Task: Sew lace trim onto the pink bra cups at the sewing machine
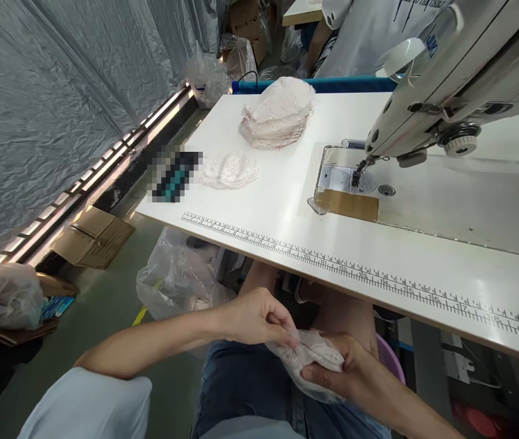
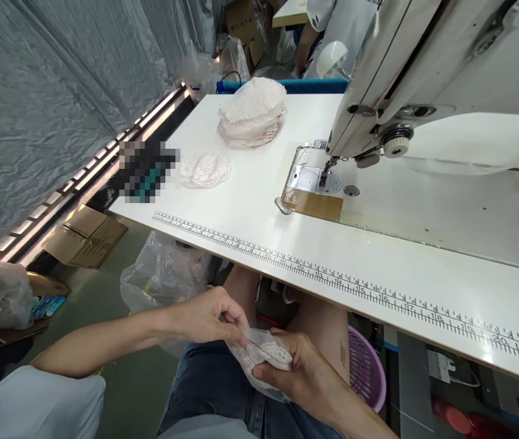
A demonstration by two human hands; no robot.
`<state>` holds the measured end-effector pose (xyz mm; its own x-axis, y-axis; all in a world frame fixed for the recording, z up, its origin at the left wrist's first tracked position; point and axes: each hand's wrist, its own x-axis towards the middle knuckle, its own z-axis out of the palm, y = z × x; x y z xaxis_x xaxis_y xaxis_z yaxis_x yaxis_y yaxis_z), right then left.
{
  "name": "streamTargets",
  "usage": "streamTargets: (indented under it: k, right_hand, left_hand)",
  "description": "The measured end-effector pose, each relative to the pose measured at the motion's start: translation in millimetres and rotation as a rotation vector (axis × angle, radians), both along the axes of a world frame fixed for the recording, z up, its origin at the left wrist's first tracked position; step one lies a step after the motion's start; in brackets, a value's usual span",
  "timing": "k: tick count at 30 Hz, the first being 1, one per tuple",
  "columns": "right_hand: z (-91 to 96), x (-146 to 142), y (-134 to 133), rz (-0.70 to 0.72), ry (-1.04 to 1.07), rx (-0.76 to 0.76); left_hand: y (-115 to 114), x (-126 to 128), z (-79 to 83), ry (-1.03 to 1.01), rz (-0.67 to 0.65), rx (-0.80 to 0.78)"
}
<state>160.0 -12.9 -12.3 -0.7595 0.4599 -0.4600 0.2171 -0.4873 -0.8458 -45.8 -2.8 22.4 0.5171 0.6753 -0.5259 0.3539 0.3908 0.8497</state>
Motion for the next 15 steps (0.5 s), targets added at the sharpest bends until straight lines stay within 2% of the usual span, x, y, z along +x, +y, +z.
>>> streamTargets:
  k: [4, 10, 15]
  right_hand:
    - [0.7, 7.5, 5.5, 0.007, 0.052, -0.066]
    - [10.9, 11.8, 18.3, -0.006, -0.004, 0.123]
    - [8.7, 14.0, 19.9, -0.029, -0.016, 0.059]
  left_hand:
    - [6.7, -4.9, -2.0, -0.028, -0.057, -0.083]
    - [7.6, -7.6, -1.8, -0.054, -0.147, -0.173]
    - [7.2, -11.0, -6.8, -0.075, -0.183, -0.182]
